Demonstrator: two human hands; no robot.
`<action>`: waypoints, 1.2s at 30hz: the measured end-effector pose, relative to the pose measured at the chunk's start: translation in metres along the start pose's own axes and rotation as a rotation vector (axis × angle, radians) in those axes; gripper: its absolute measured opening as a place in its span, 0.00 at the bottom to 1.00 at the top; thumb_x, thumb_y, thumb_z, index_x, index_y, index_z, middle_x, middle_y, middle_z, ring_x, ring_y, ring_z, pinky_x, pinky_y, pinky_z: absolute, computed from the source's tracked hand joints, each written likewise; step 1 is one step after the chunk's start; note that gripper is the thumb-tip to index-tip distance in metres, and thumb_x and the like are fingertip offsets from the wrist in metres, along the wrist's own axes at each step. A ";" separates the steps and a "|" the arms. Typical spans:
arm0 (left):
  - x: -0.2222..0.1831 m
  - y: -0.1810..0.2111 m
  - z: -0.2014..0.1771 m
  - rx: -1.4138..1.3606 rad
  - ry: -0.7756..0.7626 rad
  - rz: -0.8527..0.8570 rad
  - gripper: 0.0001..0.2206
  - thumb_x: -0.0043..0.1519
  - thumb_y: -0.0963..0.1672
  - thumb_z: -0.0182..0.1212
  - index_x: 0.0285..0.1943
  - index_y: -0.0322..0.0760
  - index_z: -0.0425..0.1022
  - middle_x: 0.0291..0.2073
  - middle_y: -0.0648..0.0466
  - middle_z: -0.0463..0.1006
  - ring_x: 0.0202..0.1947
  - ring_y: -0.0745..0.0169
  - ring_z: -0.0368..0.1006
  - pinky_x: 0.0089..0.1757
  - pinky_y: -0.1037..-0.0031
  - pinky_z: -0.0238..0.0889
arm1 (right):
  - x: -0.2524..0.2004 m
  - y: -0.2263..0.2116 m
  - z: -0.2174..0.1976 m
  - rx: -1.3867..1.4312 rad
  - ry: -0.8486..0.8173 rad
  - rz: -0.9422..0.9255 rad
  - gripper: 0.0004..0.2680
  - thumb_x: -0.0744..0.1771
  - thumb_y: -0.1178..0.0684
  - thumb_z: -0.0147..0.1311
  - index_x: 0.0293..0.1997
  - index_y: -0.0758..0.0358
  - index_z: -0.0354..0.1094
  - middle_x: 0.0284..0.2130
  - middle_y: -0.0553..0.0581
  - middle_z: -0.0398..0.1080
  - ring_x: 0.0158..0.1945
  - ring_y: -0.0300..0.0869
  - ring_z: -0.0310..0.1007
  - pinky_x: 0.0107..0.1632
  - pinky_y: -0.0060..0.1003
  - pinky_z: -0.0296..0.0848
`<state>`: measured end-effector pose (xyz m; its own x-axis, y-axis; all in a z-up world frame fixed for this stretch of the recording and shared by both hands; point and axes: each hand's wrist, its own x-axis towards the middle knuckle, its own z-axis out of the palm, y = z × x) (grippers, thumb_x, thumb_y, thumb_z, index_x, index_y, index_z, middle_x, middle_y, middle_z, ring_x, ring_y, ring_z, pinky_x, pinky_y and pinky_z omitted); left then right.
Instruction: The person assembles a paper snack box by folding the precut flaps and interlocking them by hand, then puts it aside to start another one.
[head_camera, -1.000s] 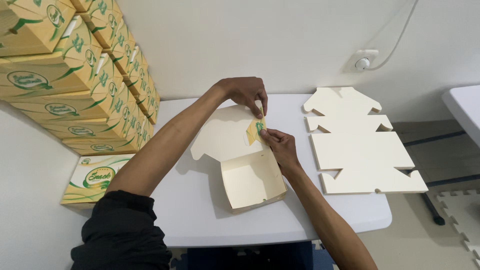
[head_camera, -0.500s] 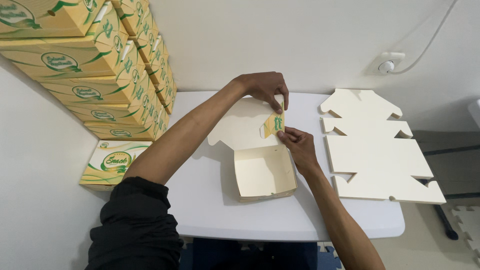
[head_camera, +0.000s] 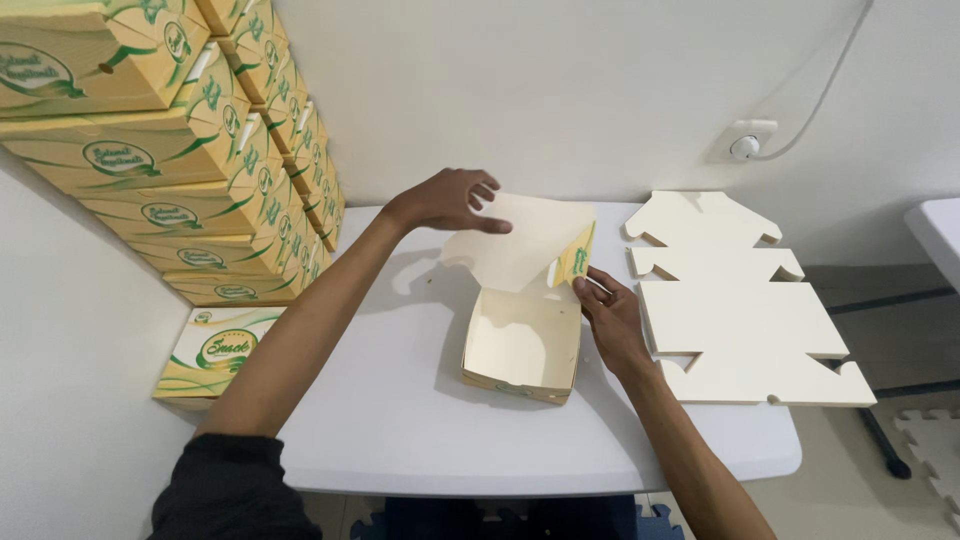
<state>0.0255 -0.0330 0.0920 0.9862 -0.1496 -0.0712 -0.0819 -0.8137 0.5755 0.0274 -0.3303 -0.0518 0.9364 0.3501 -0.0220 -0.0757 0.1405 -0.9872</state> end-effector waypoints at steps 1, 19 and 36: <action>-0.003 -0.009 0.006 0.003 0.000 0.002 0.44 0.54 0.60 0.76 0.74 0.33 0.69 0.64 0.39 0.79 0.63 0.38 0.76 0.62 0.51 0.70 | 0.001 0.004 -0.005 0.002 0.001 -0.002 0.22 0.71 0.51 0.59 0.73 0.71 0.61 0.62 0.73 0.73 0.65 0.61 0.73 0.72 0.56 0.66; 0.029 -0.098 0.058 -0.482 -0.024 0.118 0.19 0.61 0.45 0.76 0.61 0.43 0.83 0.50 0.49 0.86 0.52 0.59 0.80 0.56 0.64 0.72 | 0.073 -0.166 0.051 -1.313 -0.402 -0.167 0.22 0.66 0.39 0.64 0.69 0.47 0.70 0.60 0.59 0.78 0.64 0.59 0.76 0.69 0.54 0.71; 0.030 -0.087 0.097 -0.454 0.326 0.040 0.19 0.56 0.43 0.79 0.55 0.30 0.84 0.39 0.41 0.88 0.39 0.52 0.86 0.42 0.69 0.79 | 0.120 -0.126 0.089 -1.303 -0.392 -0.069 0.18 0.65 0.40 0.70 0.58 0.53 0.80 0.48 0.62 0.79 0.49 0.56 0.83 0.48 0.48 0.81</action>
<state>0.0481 -0.0215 -0.0393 0.9830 0.0647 0.1716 -0.1207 -0.4764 0.8709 0.1192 -0.2240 0.0838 0.7506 0.6465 -0.1368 0.5468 -0.7239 -0.4207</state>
